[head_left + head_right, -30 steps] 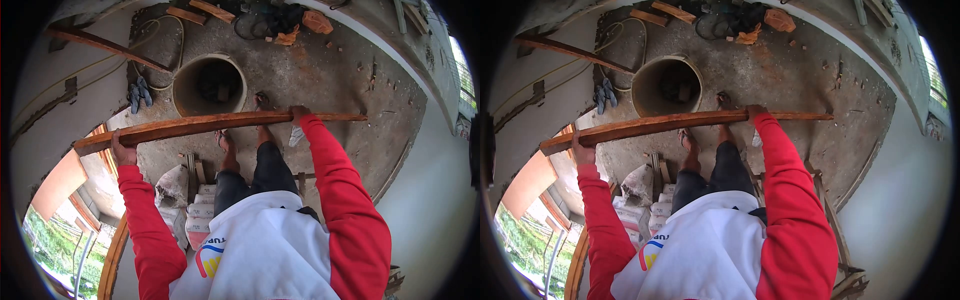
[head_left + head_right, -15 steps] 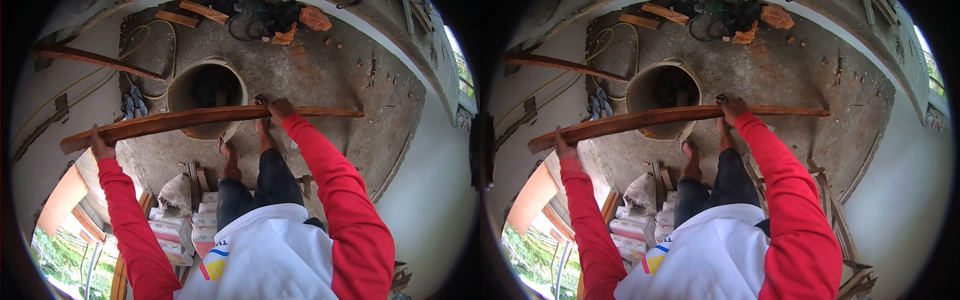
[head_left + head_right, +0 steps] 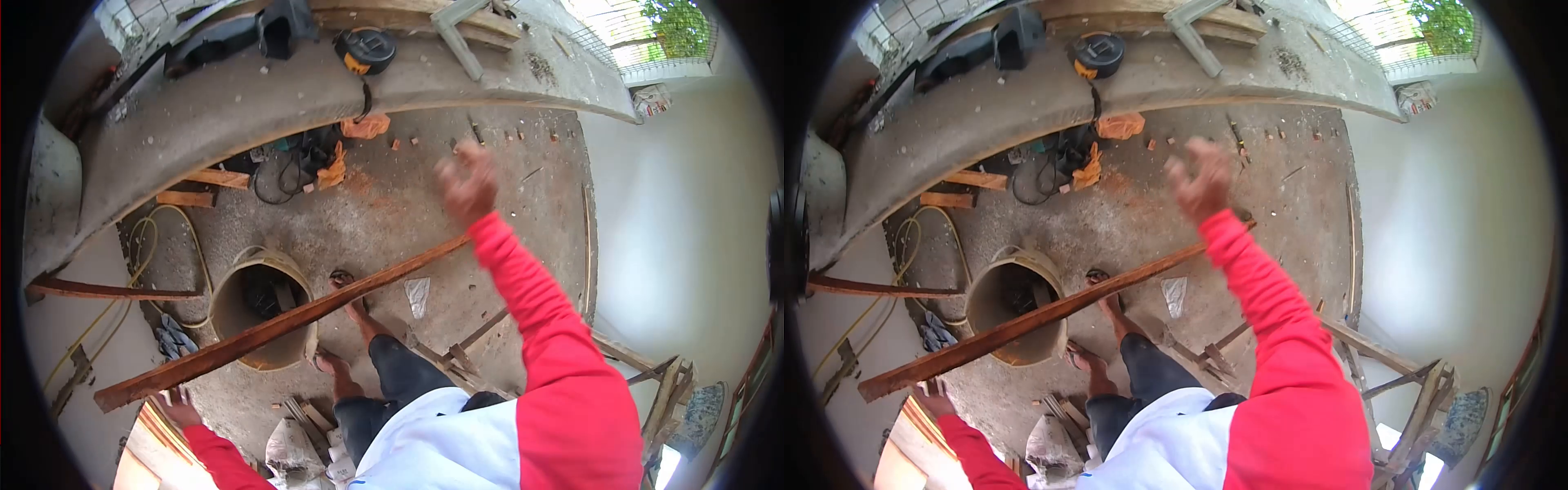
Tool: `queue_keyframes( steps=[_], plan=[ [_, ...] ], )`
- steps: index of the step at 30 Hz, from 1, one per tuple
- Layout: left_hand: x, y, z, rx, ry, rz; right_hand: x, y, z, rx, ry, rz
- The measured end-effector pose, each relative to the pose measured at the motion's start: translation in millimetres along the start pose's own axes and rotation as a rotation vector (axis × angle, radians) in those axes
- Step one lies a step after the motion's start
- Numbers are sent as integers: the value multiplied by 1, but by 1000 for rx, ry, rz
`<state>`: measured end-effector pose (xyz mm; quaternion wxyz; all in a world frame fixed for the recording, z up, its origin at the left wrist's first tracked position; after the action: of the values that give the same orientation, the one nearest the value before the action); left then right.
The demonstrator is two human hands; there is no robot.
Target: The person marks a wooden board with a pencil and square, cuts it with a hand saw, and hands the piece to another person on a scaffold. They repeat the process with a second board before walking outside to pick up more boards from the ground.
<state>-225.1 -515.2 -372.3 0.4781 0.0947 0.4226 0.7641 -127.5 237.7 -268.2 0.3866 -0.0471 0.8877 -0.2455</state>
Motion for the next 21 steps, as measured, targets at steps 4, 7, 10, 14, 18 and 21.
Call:
queue_keyframes(
  steps=[4,7,10,14,18,21],
  plan=[
    [-29,-90,36,-203,-180,-507,-6,71,-146,65,-83,252],
    [7,-121,126,-259,-384,-822,20,77,-201,382,-317,356],
    [33,-142,183,-30,-769,-1151,40,92,-213,355,-408,483],
    [100,-103,244,371,-894,-1386,34,112,-209,-92,-64,405],
    [135,-35,272,660,-770,-1118,-55,21,-163,-663,45,285],
    [144,20,285,1000,-526,-904,-133,-86,-114,-643,-186,74]
  ],
)
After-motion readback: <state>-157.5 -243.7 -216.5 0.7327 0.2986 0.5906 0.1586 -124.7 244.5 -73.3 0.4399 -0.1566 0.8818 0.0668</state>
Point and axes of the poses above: each hand's wrist, its own z-axis away from the middle knuckle, its own x-axis out of the palm, y = z × x, the point moved 1 cm from there along -z, towards the middle knuckle, and after that the axes turned 12 degrees about -z, right-handed, at the moved point
